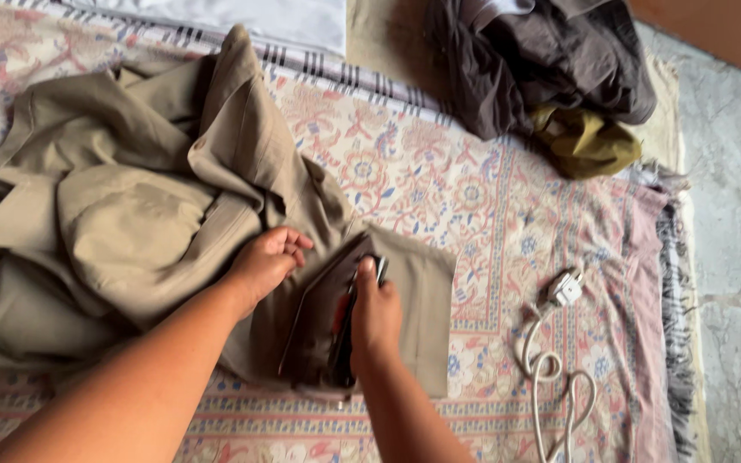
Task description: The person irons a pair of beige trousers laid out on a patterned rug. They repeatedly smooth the fabric with their hands and use a handheld iron to press different sections, including the legs and waist area, while adjusting the garment's position.
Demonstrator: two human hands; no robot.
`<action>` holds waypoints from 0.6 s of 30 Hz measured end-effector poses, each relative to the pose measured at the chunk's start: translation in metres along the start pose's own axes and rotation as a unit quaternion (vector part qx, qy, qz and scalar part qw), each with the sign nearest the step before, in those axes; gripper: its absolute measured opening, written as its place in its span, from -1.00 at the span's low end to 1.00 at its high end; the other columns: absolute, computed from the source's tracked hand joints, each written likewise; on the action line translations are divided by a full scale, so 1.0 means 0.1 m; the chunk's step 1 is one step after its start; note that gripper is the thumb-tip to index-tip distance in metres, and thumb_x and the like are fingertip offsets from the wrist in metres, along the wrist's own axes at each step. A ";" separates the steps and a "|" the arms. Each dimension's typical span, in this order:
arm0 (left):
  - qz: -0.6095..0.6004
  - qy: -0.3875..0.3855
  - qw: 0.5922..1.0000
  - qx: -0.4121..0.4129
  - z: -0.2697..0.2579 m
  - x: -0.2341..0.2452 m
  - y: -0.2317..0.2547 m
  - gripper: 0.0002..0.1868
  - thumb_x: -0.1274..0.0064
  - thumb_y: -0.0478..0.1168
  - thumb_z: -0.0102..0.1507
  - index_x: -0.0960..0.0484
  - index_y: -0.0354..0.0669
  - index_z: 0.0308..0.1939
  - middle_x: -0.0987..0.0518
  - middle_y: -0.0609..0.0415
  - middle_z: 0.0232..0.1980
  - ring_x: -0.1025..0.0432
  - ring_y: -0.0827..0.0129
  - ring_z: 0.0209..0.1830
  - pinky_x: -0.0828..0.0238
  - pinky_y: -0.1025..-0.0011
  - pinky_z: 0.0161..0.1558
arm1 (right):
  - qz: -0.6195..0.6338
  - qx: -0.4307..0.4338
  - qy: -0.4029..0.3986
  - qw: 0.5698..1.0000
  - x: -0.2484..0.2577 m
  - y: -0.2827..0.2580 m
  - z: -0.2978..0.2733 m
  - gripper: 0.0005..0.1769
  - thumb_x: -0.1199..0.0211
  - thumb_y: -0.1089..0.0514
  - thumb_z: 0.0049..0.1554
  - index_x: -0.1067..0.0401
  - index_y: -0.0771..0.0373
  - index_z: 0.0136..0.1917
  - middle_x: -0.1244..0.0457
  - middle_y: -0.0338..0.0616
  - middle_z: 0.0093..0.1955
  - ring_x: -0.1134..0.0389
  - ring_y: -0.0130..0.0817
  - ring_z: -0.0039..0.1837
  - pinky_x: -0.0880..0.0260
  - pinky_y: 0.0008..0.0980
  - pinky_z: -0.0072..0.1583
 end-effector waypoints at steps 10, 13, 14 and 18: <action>0.610 0.004 0.776 0.161 -0.55 -0.17 0.40 -0.56 0.15 -0.28 0.31 -0.46 -0.10 0.29 -0.52 -0.11 0.33 -0.40 -0.01 0.36 -0.44 0.08 0.24 | 0.006 0.011 0.046 0.999 0.00 -0.07 0.15 -0.48 -0.10 -0.27 0.24 -0.24 0.23 -0.22 -0.22 -0.14 -0.45 -0.22 -0.35 -0.49 -0.26 -0.30 -0.42; 0.605 -0.017 0.779 0.166 -0.55 -0.17 0.35 -0.40 0.02 -0.37 0.19 -0.34 -0.13 0.34 -0.33 -0.11 0.44 -0.27 -0.06 0.42 -0.36 0.05 0.28 | -0.001 -0.003 0.054 0.999 0.03 0.12 -0.10 -0.48 -0.08 -0.28 0.23 -0.26 0.23 -0.21 -0.20 -0.13 -0.47 -0.21 -0.34 -0.50 -0.24 -0.29 -0.43; 0.597 -0.024 0.787 0.153 -0.50 -0.15 0.32 -0.42 0.03 -0.36 0.19 -0.36 -0.16 0.33 -0.35 -0.18 0.42 -0.29 -0.09 0.40 -0.35 0.07 0.28 | 0.000 -0.006 0.054 0.999 0.04 0.15 -0.15 -0.48 -0.08 -0.28 0.23 -0.27 0.23 -0.21 -0.20 -0.12 -0.47 -0.20 -0.34 -0.50 -0.24 -0.29 -0.43; 0.524 -0.062 0.835 0.158 -0.39 -0.01 0.19 -0.56 0.09 -0.36 0.20 -0.46 -0.15 0.18 -0.50 -0.20 0.29 -0.42 -0.06 0.30 -0.42 0.15 0.24 | 0.072 -0.037 0.060 0.995 0.05 0.24 -0.19 -0.49 -0.13 -0.27 0.22 -0.22 0.22 -0.19 -0.19 -0.11 -0.47 -0.19 -0.30 -0.51 -0.24 -0.28 -0.43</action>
Point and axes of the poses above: each hand's wrist, its own z-axis towards the middle knuckle, its own x-axis out of the back of the hand, y = z × x, the point moved 6 cm from there along z, towards the middle knuckle
